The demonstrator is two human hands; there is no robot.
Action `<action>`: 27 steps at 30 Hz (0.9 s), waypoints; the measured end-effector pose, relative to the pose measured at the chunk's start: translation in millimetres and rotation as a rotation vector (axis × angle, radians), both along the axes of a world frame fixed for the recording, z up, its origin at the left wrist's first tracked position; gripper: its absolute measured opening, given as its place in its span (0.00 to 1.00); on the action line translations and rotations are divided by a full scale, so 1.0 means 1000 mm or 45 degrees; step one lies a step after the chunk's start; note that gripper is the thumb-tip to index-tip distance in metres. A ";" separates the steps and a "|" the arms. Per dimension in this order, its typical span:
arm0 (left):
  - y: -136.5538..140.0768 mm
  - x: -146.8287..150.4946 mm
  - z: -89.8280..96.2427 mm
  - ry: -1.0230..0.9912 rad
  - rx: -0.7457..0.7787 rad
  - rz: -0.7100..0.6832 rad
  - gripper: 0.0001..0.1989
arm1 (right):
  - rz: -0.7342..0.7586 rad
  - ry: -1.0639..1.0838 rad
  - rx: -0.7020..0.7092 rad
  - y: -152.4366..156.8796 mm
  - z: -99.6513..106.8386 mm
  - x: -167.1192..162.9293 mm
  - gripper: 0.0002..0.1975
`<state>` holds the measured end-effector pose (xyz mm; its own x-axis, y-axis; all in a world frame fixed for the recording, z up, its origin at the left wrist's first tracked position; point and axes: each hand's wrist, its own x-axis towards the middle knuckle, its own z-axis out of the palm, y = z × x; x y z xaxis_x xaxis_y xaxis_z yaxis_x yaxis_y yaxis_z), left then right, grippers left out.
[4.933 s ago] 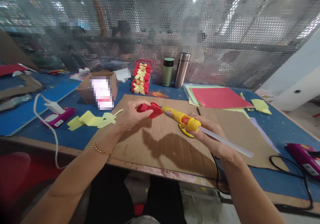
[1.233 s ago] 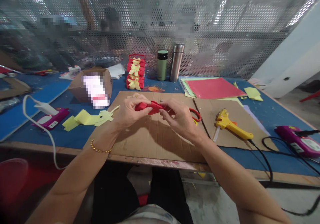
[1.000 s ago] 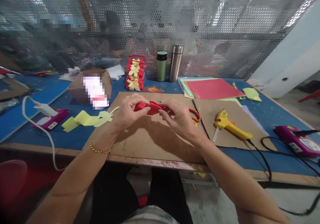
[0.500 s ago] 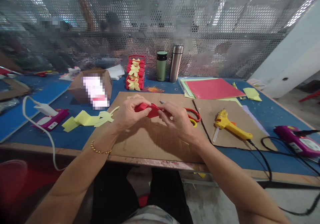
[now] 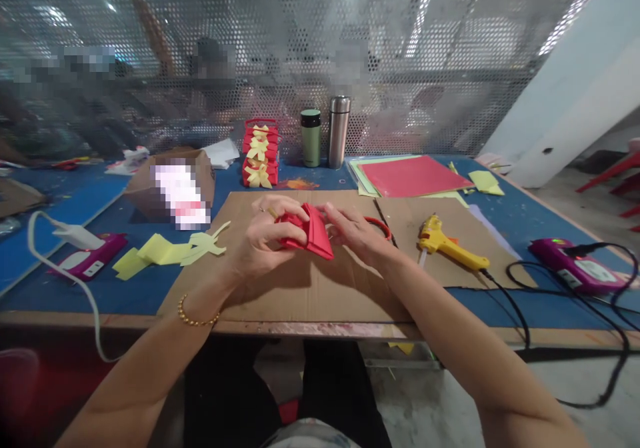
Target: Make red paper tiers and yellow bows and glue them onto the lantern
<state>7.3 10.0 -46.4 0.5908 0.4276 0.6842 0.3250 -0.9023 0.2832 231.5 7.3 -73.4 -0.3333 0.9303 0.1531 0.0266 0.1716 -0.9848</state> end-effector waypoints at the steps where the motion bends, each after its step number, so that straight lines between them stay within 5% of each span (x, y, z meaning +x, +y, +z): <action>1: 0.001 0.001 -0.002 0.013 0.017 -0.020 0.05 | 0.012 0.069 -0.049 0.000 0.000 0.000 0.30; 8: 0.006 -0.003 -0.009 0.032 0.240 0.082 0.05 | -0.165 0.447 -0.186 0.002 0.007 0.010 0.22; 15: 0.011 -0.005 -0.012 -0.104 0.093 0.133 0.33 | -0.358 0.566 -0.047 0.004 0.008 0.019 0.22; 18: 0.018 -0.005 -0.017 -0.295 -0.203 0.023 0.41 | -0.417 0.564 0.020 0.006 0.005 0.019 0.22; 24: 0.018 0.001 -0.013 -0.699 -1.384 -0.217 0.38 | -0.533 0.577 0.058 0.004 -0.002 0.010 0.24; 27: 0.015 0.005 -0.010 -0.765 -1.658 -0.316 0.36 | -0.507 0.577 0.054 0.000 -0.005 -0.001 0.25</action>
